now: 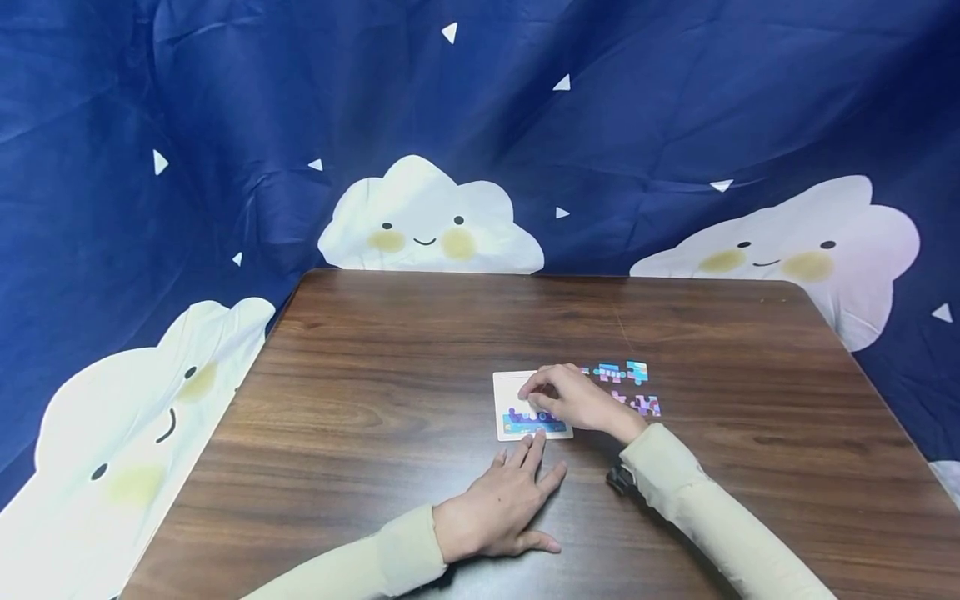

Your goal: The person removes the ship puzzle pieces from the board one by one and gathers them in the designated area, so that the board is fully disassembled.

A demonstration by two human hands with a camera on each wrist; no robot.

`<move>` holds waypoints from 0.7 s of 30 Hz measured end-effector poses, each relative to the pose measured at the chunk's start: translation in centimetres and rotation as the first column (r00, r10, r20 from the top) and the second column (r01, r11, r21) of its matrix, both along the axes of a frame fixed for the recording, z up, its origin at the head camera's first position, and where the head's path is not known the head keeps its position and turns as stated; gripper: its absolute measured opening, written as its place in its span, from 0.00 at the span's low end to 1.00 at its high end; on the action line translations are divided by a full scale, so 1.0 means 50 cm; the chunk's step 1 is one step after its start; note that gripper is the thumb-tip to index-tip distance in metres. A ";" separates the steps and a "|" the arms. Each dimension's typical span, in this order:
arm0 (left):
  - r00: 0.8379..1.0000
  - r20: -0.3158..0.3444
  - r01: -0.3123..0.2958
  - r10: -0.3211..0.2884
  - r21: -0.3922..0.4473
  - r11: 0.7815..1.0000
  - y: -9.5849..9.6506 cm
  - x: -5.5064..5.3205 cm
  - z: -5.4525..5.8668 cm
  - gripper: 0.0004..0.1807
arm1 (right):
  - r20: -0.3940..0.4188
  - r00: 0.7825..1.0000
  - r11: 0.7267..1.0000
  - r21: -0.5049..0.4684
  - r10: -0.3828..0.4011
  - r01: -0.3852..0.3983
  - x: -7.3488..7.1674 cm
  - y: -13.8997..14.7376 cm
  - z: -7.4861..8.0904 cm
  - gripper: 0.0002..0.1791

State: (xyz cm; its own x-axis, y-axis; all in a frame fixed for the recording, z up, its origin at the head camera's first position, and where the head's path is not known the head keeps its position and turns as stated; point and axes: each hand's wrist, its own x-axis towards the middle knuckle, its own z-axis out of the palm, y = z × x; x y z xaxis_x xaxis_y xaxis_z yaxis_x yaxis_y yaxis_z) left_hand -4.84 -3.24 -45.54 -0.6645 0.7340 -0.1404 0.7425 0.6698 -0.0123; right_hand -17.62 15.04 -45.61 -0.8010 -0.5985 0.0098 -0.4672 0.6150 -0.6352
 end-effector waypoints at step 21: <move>0.999 -0.045 0.016 -0.016 -0.006 1.000 0.001 -0.003 -0.001 0.52 | -0.012 0.994 0.994 -0.024 0.110 -0.110 0.006 -0.011 -0.003 0.10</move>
State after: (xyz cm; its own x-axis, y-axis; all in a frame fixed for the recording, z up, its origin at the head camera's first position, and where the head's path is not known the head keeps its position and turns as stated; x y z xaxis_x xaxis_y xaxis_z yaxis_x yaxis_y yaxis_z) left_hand -4.97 -3.20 -45.60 -0.6582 0.7440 -0.1150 0.7518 0.6575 -0.0499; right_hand -17.34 14.49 -45.77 -0.7300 -0.6826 0.0338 -0.5382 0.5438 -0.6439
